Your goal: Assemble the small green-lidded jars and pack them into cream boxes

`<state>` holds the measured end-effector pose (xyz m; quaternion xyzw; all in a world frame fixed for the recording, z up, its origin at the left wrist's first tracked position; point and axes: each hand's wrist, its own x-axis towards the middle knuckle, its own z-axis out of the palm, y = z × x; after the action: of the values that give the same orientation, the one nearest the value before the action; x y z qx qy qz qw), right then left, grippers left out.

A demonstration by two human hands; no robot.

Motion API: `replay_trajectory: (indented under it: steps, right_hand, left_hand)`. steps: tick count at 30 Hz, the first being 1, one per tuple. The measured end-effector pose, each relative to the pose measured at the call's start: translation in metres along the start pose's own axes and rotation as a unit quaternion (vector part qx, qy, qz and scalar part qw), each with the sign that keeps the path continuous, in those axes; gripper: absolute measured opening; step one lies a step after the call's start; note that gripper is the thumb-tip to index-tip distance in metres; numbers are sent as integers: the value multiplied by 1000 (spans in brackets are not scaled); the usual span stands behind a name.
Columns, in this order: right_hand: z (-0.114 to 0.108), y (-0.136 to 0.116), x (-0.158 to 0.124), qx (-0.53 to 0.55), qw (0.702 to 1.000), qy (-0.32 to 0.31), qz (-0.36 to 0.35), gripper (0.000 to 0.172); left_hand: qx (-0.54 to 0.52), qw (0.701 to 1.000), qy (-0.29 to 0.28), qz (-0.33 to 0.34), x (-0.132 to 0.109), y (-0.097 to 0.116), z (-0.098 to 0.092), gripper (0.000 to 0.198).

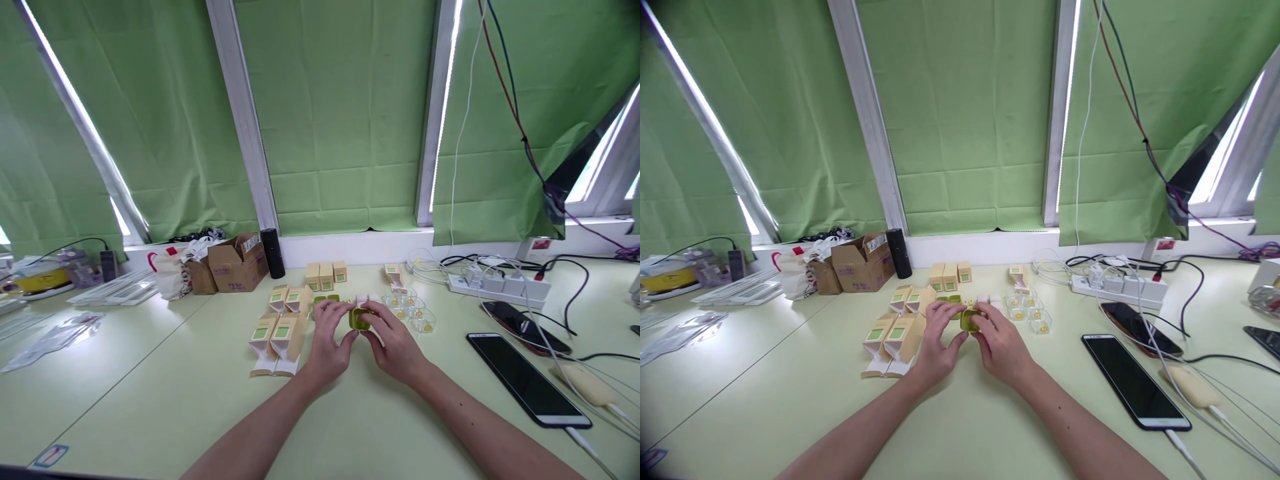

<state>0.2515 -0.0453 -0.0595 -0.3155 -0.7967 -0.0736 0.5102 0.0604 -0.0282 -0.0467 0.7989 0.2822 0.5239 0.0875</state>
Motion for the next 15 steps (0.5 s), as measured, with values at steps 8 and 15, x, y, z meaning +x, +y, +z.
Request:
replay_trajectory:
  steps: [8,15]
  right_hand:
    - [0,-2,1,-19,1000,-9,-12,42]
    - [0,-5,4,-19,1000,-19,-15,40]
  left_hand:
    - [-10,1000,12,-3,0,1,1,36]
    - [-7,1000,15,-14,-1,0,1,34]
